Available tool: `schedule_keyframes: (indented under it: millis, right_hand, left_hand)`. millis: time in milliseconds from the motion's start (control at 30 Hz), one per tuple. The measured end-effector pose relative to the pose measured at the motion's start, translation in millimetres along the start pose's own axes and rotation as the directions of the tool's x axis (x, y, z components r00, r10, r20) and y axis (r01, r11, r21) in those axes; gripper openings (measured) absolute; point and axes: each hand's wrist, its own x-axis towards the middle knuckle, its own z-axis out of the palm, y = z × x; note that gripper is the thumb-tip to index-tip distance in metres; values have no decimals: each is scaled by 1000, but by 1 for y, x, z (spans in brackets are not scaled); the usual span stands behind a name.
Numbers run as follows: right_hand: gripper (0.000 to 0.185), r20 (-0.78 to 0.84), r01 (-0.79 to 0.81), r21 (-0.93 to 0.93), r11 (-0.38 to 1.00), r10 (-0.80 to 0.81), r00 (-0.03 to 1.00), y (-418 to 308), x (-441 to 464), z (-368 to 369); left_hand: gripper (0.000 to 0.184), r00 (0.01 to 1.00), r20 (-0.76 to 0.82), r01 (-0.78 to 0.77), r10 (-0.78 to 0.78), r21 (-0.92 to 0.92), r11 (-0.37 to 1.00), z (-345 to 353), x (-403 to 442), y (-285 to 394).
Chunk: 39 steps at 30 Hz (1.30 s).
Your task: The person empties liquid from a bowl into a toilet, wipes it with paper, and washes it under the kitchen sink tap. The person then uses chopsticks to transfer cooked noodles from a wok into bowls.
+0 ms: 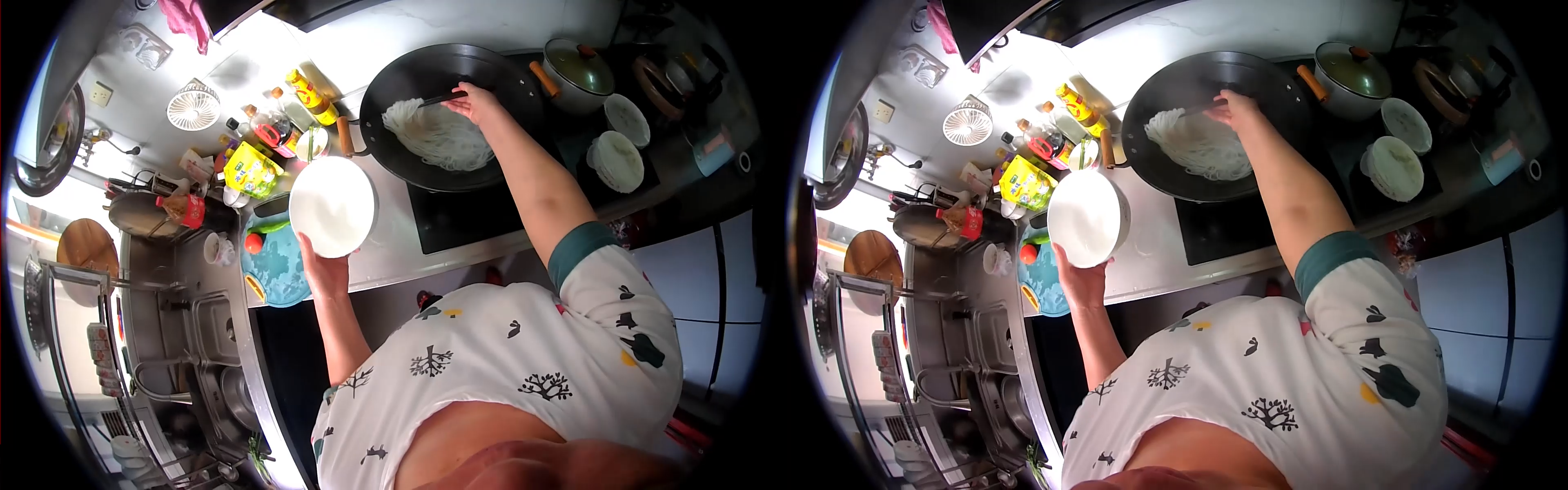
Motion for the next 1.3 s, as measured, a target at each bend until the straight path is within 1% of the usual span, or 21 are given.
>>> schedule_keyframes:
  millis: [67, 133, 167, 267, 300, 400, 567, 667, 733, 800, 833, 867, 933, 967, 1033, 1067, 1100, 1167, 1200, 1233, 1300]
  right_hand:
    - [29, 50, 20, 89, 996, -25, 998, -4, -3, 4]
    - [30, 51, 40, 82, 996, -44, 998, -13, -10, 9]
    - [31, 63, 56, 92, 994, -62, 996, -17, -13, 10]
    - [31, 90, 122, 124, 985, -134, 987, -36, -29, 11]
    - [31, 95, 148, 137, 979, -162, 982, -42, -32, 9]
    - [31, 113, 237, 133, 962, -253, 961, -63, -41, 5]
    - [31, 131, 377, 102, 920, -389, 912, -107, -71, -2]
    - [32, 164, 404, 82, 911, -412, 896, -131, -85, -4]
    - [32, 159, 443, 61, 894, -447, 880, -146, -97, 0]
    - [32, 161, 476, 42, 879, -476, 865, -158, -103, 4]
    - [34, 183, 490, 45, 870, -490, 852, -165, -104, 5]
    - [34, 212, 515, 72, 854, -518, 829, -169, -104, 8]
    - [33, 267, 559, 126, 820, -571, 777, -179, -95, 10]
    - [40, 172, 471, 122, 874, -485, 857, -185, -83, 9]
    - [40, 190, 471, 127, 873, -488, 852, -188, -94, 16]
    - [40, 199, 472, 130, 872, -489, 849, -190, -103, 22]
    - [38, 192, 499, 129, 857, -515, 835, -188, -118, 29]
    - [35, 254, 600, 52, 798, -592, 765, -181, -141, 35]
    - [34, 287, 649, 18, 761, -626, 726, -174, -149, 37]
    - [35, 273, 697, -75, 713, -658, 702, -166, -156, 39]
    - [38, 396, 637, -385, 667, -504, 767, -154, -170, 42]
  left_hand:
    - [58, 1000, 10, -27, 27, 29, 999, 7, 14, 4]
    - [61, 996, 92, 4, -5, 6, 1000, 13, 29, 9]
    - [62, 996, 86, -11, 9, 21, 1000, 22, 35, 10]
    - [62, 972, 211, 103, -104, 16, 995, 33, 57, 12]
    - [65, 971, 196, 133, -134, 19, 991, 40, 64, 11]
    - [69, 945, 253, 199, -207, 57, 978, 50, 86, 6]
    - [67, 974, 141, 135, -177, 263, 955, 85, 108, -6]
    - [66, 969, 112, 144, -221, 470, 871, 95, 135, -22]
    - [66, 979, 109, 84, -172, 555, 828, 105, 150, -34]
    - [70, 980, 96, 77, -172, 615, 785, 112, 167, -48]
    - [77, 983, 54, 99, -177, 658, 746, 119, 170, -52]
    - [84, 961, 147, 79, -233, 662, 745, 118, 178, -56]
    - [74, 992, -24, 99, -123, 754, 649, 135, 176, -69]
    - [72, 987, -18, 118, -161, 758, 642, 138, 180, -74]
    - [70, 972, -6, 156, -236, 766, 624, 141, 187, -83]
    - [66, 953, 13, 200, -302, 721, 663, 141, 188, -85]
    - [61, 930, 35, 248, -365, 674, 696, 143, 184, -83]
    - [54, 871, 91, 350, -483, 575, 740, 144, 177, -81]
    - [52, 864, 113, 368, -490, 521, 770, 142, 174, -82]
    - [49, 858, 137, 386, -495, 465, 797, 140, 170, -82]
    - [46, 846, 176, 411, -503, 384, 827, 137, 163, -82]
